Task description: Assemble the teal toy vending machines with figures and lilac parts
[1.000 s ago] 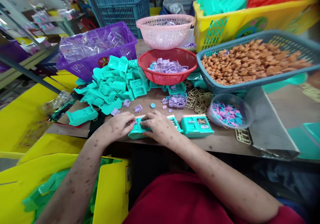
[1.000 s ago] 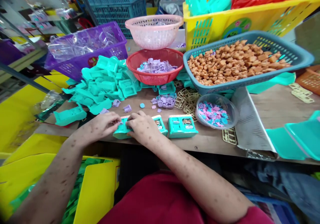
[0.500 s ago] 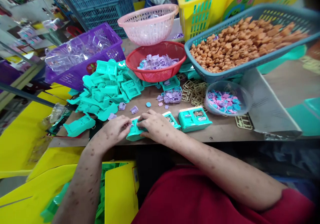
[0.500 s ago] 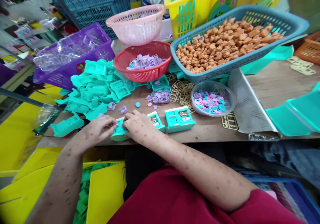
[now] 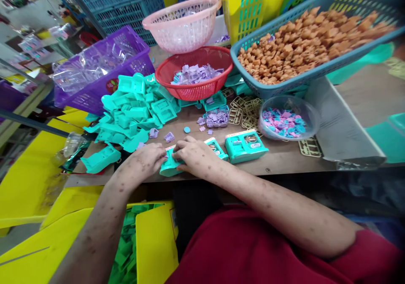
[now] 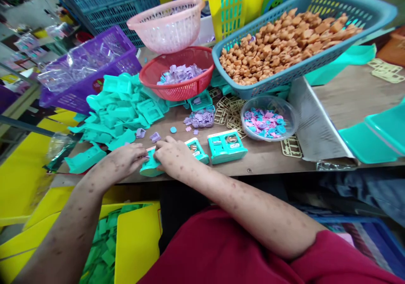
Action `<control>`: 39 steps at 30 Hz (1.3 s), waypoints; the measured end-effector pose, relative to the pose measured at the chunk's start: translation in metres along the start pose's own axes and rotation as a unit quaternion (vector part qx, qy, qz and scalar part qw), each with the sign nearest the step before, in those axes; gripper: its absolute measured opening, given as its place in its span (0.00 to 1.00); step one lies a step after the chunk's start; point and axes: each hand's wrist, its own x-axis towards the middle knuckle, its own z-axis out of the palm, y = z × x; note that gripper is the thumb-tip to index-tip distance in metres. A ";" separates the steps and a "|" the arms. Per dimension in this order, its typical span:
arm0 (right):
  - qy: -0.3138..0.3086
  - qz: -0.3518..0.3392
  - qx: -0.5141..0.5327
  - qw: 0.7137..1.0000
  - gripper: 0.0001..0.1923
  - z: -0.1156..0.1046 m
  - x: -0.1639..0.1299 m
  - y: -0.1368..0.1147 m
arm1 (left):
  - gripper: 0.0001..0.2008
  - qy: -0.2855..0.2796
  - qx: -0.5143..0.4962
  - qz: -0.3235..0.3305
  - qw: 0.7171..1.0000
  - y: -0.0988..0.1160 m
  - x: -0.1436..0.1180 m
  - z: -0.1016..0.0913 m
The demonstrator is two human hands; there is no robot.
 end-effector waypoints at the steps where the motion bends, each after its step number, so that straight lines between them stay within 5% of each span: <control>1: 0.001 0.000 -0.001 1.000 0.16 0.000 0.000 0.000 | 0.11 -0.011 0.009 0.000 1.000 0.000 0.003 -0.001; 12: 0.010 0.009 0.004 1.000 0.15 0.002 0.000 -0.002 | 0.08 -0.098 0.035 0.028 0.994 -0.009 0.027 -0.013; 24: 0.008 0.008 -0.004 1.000 0.16 0.001 0.002 -0.006 | 0.08 -0.058 0.009 -0.015 0.998 0.001 0.026 -0.004; 27: 0.026 -0.008 -0.008 1.000 0.23 -0.009 -0.004 -0.006 | 0.04 -0.042 0.005 -0.023 0.999 0.005 0.022 -0.014; 31: 0.146 -0.049 0.094 0.984 0.29 -0.045 -0.048 0.019 | 0.16 0.019 -0.008 -0.047 0.999 0.014 0.004 -0.031; 34: 0.207 -0.019 0.110 0.972 0.28 -0.069 -0.101 0.051 | 0.36 0.080 -0.024 -0.066 0.994 0.027 -0.002 -0.022; 37: 0.190 0.039 0.042 0.980 0.43 -0.067 -0.143 0.076 | 0.53 0.060 -0.025 -0.081 0.995 0.045 0.007 0.003; 39: 0.161 0.078 0.009 0.984 0.47 -0.051 -0.158 0.088 | 0.52 0.035 -0.024 -0.093 0.995 0.056 0.015 0.017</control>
